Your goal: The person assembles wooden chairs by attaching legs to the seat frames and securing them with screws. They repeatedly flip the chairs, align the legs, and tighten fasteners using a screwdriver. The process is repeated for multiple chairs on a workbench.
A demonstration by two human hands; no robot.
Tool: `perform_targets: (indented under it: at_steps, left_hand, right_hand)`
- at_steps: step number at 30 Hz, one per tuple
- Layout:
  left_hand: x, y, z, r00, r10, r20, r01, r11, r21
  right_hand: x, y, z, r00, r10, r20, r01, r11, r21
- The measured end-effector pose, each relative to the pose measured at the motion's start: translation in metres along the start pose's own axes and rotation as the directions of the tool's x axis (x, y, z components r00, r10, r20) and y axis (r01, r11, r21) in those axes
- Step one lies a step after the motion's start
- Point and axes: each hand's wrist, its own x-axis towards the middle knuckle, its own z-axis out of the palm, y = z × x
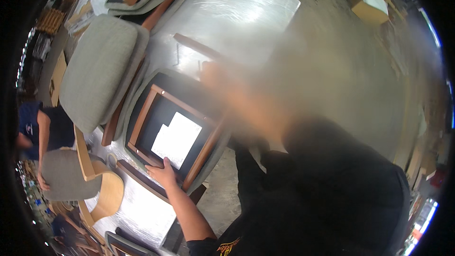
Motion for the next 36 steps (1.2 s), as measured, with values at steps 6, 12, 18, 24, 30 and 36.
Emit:
perform_targets:
  at_steps: [6,12,18,24,30,36]
  left_hand:
    - [-0.007,-0.002,0.006,0.992,-0.125,0.034,0.123,0.992,0.040]
    - [-0.006,-0.006,0.004,0.992,-0.099,0.077,0.101,0.994,-0.027]
    - [-0.004,-0.005,0.003,0.990,-0.109,0.090,0.114,0.992,-0.054]
    - [-0.013,0.015,-0.020,0.939,0.171,-0.300,-0.259,0.923,-0.284]
    - [-0.030,0.072,-0.011,0.835,0.497,-0.237,-0.504,0.519,-0.690]
    - [-0.053,0.136,0.021,0.583,0.776,0.242,-0.469,0.564,-0.679]
  right_hand:
    - [0.054,-0.012,0.050,0.944,0.073,0.321,0.081,0.893,-0.442]
    - [-0.016,-0.055,-0.047,0.794,0.167,0.585,-0.026,0.970,-0.242]
    - [-0.092,-0.060,-0.071,0.768,0.048,0.639,0.113,0.971,-0.209]
    - [-0.098,-0.055,-0.062,0.782,0.081,0.618,0.101,0.962,-0.254]
    - [-0.109,-0.083,-0.060,0.783,0.040,0.621,0.271,0.876,-0.398]
    - [-0.092,-0.120,-0.046,0.721,0.067,0.689,0.383,0.791,-0.477]
